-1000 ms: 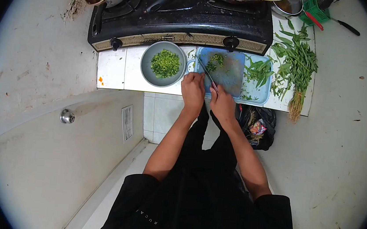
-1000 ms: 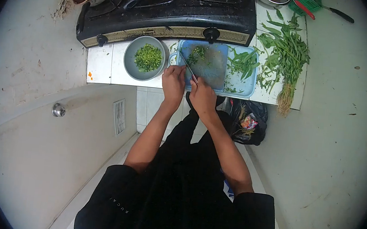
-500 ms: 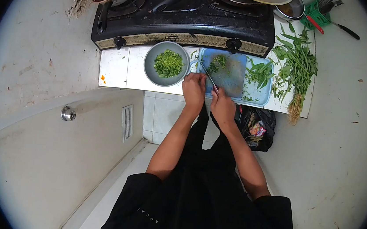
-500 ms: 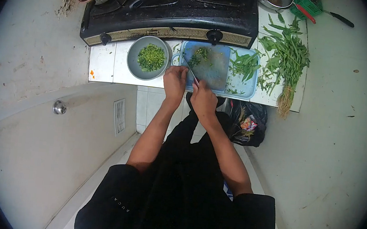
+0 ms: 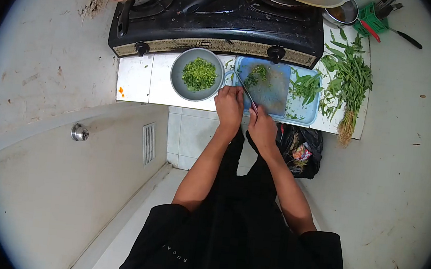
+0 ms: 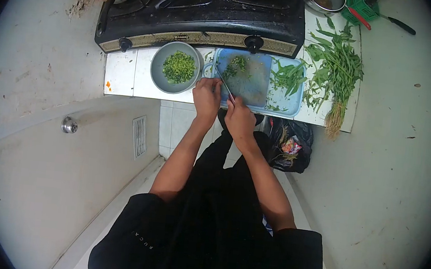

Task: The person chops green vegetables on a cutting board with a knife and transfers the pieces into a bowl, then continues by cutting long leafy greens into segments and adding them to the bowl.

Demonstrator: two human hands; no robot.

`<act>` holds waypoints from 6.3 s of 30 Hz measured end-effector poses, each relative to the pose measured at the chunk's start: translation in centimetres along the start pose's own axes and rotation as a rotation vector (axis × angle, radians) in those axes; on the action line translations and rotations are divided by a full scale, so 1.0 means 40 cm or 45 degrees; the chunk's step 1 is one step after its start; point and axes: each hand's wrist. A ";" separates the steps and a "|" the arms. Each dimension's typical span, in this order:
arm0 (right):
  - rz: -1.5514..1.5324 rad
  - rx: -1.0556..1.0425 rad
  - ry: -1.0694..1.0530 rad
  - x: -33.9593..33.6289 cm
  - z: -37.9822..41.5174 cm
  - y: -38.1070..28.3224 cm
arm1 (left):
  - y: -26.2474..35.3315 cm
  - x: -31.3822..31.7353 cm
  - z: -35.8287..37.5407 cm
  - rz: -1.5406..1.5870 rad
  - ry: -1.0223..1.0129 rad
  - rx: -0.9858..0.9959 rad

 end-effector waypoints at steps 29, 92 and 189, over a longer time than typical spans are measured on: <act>-0.047 -0.034 -0.030 -0.014 0.011 0.039 | 0.008 -0.014 0.017 -0.161 -0.015 0.015; 0.015 -0.451 -0.511 -0.250 -0.237 0.243 | 0.059 -0.008 0.071 0.472 -0.183 -0.344; -0.468 -0.125 0.036 -0.350 -0.033 0.360 | 0.141 0.062 -0.019 0.167 -0.291 -0.178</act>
Point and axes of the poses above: each hand's wrist, its own z-axis away from the middle knuckle, its own x-axis out of the palm, y = z × x, and after that the axes turned 7 degrees about -x, right-handed
